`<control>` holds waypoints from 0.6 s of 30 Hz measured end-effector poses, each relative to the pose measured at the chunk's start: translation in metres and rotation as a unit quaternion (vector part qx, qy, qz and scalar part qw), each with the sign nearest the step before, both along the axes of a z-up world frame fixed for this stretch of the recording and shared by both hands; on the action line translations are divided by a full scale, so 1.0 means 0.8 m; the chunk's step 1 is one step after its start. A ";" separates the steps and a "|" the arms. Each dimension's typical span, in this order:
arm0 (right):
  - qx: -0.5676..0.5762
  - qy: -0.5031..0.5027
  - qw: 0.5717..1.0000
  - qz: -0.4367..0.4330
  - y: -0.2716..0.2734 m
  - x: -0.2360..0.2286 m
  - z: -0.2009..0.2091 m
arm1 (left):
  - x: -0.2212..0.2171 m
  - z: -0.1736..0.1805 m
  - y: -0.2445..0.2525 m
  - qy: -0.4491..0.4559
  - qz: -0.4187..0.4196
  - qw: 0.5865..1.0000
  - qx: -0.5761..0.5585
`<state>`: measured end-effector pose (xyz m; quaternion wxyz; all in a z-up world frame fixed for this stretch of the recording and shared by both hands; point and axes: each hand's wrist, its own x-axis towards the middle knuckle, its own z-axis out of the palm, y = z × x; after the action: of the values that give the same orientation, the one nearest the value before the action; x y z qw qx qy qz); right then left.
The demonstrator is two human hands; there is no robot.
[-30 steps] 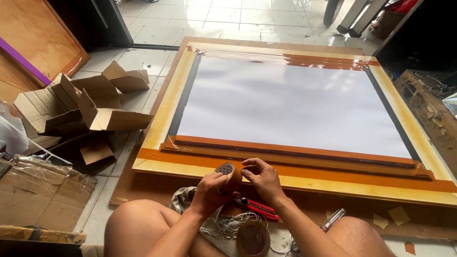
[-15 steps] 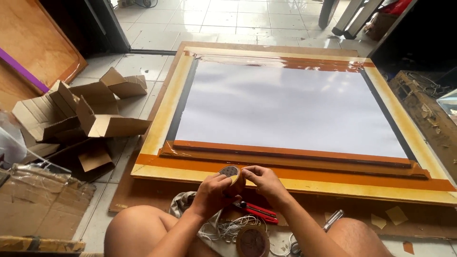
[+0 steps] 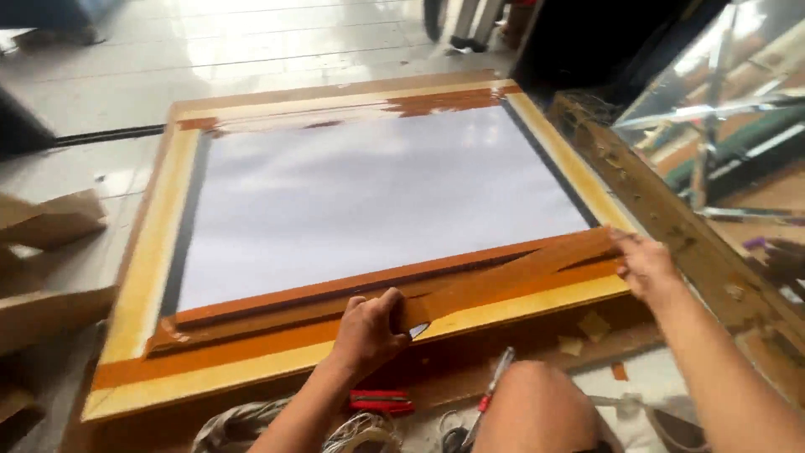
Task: The person sits on the floor and applies brown tape to the edges of a large wooden frame. They use a red utility knife to cut the tape and smooth it down along the frame's perimeter.
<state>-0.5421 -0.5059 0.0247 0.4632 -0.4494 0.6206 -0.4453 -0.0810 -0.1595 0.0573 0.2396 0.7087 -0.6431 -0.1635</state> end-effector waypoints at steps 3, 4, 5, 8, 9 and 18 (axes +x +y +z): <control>0.018 0.088 0.995 -0.044 -0.015 -0.108 0.003 | -0.061 -0.022 -0.056 0.005 -0.064 0.998 -0.017; 0.016 0.087 0.994 -0.058 -0.023 -0.129 -0.008 | -0.086 -0.019 -0.072 0.005 -0.077 0.997 -0.020; 0.020 0.086 0.992 -0.092 -0.030 -0.150 -0.019 | -0.110 -0.016 -0.088 0.016 -0.091 0.995 -0.037; 0.030 0.101 0.983 -0.151 -0.047 -0.198 -0.045 | -0.163 0.019 -0.121 0.071 -0.101 0.992 0.004; 0.037 0.119 0.979 -0.162 -0.051 -0.213 -0.053 | -0.179 0.034 -0.129 0.115 -0.083 0.988 0.066; 0.112 0.085 0.984 -0.107 -0.025 -0.181 -0.023 | -0.210 0.035 -0.168 0.029 -0.012 0.979 0.201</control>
<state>-0.6870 -0.5260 0.0066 0.4061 -0.3621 0.7480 -0.3801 -0.2493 -0.2938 0.0856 0.1091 0.7294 -0.5985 -0.3129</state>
